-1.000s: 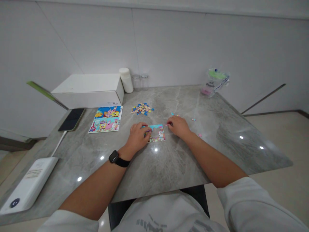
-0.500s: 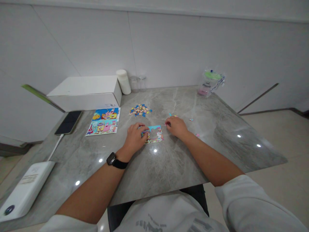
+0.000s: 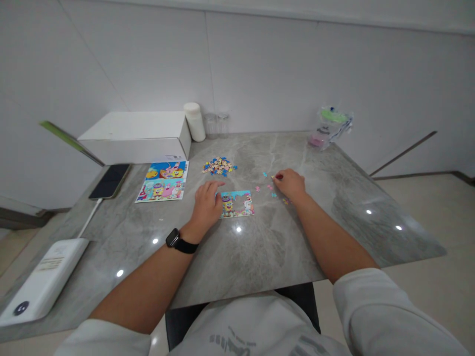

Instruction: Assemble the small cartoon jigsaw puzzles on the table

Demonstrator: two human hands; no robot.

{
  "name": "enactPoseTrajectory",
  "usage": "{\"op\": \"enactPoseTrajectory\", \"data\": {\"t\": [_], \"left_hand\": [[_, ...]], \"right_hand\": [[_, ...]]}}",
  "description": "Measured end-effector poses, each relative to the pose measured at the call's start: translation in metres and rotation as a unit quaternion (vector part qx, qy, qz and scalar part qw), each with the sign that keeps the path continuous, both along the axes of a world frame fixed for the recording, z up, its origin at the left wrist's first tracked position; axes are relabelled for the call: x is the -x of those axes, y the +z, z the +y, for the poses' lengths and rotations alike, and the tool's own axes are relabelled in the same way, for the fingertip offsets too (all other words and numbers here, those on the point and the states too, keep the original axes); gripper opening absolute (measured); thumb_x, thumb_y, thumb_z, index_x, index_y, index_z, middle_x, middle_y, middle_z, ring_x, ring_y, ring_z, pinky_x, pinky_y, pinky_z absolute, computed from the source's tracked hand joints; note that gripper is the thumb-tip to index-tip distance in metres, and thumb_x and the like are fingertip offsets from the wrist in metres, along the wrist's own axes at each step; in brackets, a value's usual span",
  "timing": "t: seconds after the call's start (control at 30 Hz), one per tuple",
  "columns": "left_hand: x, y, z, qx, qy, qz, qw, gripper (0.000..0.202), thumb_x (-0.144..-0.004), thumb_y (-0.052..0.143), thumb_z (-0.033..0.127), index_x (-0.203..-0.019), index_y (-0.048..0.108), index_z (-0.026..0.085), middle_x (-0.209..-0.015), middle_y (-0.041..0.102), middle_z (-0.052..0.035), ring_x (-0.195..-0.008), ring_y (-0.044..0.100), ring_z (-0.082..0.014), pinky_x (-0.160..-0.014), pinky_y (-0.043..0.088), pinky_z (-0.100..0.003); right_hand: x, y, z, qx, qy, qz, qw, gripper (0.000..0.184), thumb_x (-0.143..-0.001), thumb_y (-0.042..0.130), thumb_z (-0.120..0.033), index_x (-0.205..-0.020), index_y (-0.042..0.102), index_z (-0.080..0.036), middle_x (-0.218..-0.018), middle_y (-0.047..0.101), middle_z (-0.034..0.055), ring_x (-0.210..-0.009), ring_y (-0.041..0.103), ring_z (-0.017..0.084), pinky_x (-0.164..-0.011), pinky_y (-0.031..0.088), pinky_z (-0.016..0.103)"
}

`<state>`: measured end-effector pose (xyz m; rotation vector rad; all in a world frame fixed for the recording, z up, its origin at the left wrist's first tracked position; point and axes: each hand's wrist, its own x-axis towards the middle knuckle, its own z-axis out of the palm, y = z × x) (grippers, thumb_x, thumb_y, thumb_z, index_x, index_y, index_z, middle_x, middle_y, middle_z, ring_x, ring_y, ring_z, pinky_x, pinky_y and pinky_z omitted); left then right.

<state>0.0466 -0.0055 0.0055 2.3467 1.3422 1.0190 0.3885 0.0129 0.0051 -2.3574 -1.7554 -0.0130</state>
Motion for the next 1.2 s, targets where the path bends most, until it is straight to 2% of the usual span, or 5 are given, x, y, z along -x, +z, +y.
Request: {"op": "enactPoseTrajectory", "data": {"t": [0.47, 0.63, 0.73, 0.93, 1.2], "left_hand": [[-0.002, -0.003, 0.0, -0.02, -0.012, -0.012, 1.0, 0.036, -0.096, 0.05, 0.015, -0.128, 0.064, 0.022, -0.126, 0.067, -0.0109, -0.124, 0.059, -0.0294, -0.111, 0.046, -0.051], [-0.003, 0.0, -0.002, -0.013, -0.028, -0.013, 0.999, 0.035, -0.097, 0.05, 0.016, -0.127, 0.065, 0.023, -0.127, 0.066, -0.0097, -0.124, 0.059, -0.0282, -0.112, 0.046, -0.05], [-0.005, 0.002, -0.005, -0.014, -0.033, -0.015, 0.999, 0.025, -0.098, 0.057, 0.022, -0.12, 0.068, 0.023, -0.126, 0.066, -0.0097, -0.123, 0.06, -0.028, -0.112, 0.046, -0.049], [-0.008, 0.006, -0.009, -0.019, -0.064, -0.039, 0.997, 0.013, -0.099, 0.065, 0.031, -0.107, 0.072, 0.023, -0.125, 0.065, -0.009, -0.122, 0.062, -0.0254, -0.112, 0.046, -0.046], [-0.01, 0.001, -0.009, 0.02, -0.096, -0.034, 0.995, 0.01, -0.098, 0.066, 0.029, -0.093, 0.071, 0.022, -0.124, 0.067, -0.0091, -0.12, 0.063, -0.024, -0.112, 0.048, -0.046]], "right_hand": [[0.01, -0.003, 0.005, -0.012, 0.023, 0.049, 0.998, 0.022, -0.09, 0.069, -0.036, -0.102, 0.081, -0.024, -0.116, 0.075, 0.0133, -0.107, 0.068, 0.03, -0.091, 0.049, 0.041], [0.013, 0.002, 0.001, -0.039, 0.061, 0.124, 0.99, 0.012, -0.084, 0.071, -0.023, -0.093, 0.078, -0.025, -0.098, 0.078, 0.0061, -0.09, 0.068, 0.022, -0.084, 0.048, 0.034], [0.027, 0.008, -0.005, -0.068, 0.124, 0.238, 0.961, 0.009, -0.084, 0.07, -0.026, -0.091, 0.076, -0.023, -0.088, 0.076, 0.0029, -0.077, 0.064, 0.018, -0.075, 0.048, 0.03], [0.08, 0.012, -0.029, -0.041, 0.232, 0.454, 0.859, 0.019, -0.084, 0.071, -0.038, -0.095, 0.074, -0.022, -0.084, 0.075, 0.0013, -0.075, 0.065, 0.017, -0.07, 0.05, 0.029], [0.11, 0.011, -0.044, -0.019, 0.281, 0.449, 0.848, 0.017, -0.084, 0.071, -0.032, -0.097, 0.075, -0.022, -0.084, 0.076, 0.0007, -0.073, 0.064, 0.016, -0.069, 0.05, 0.028]]}}
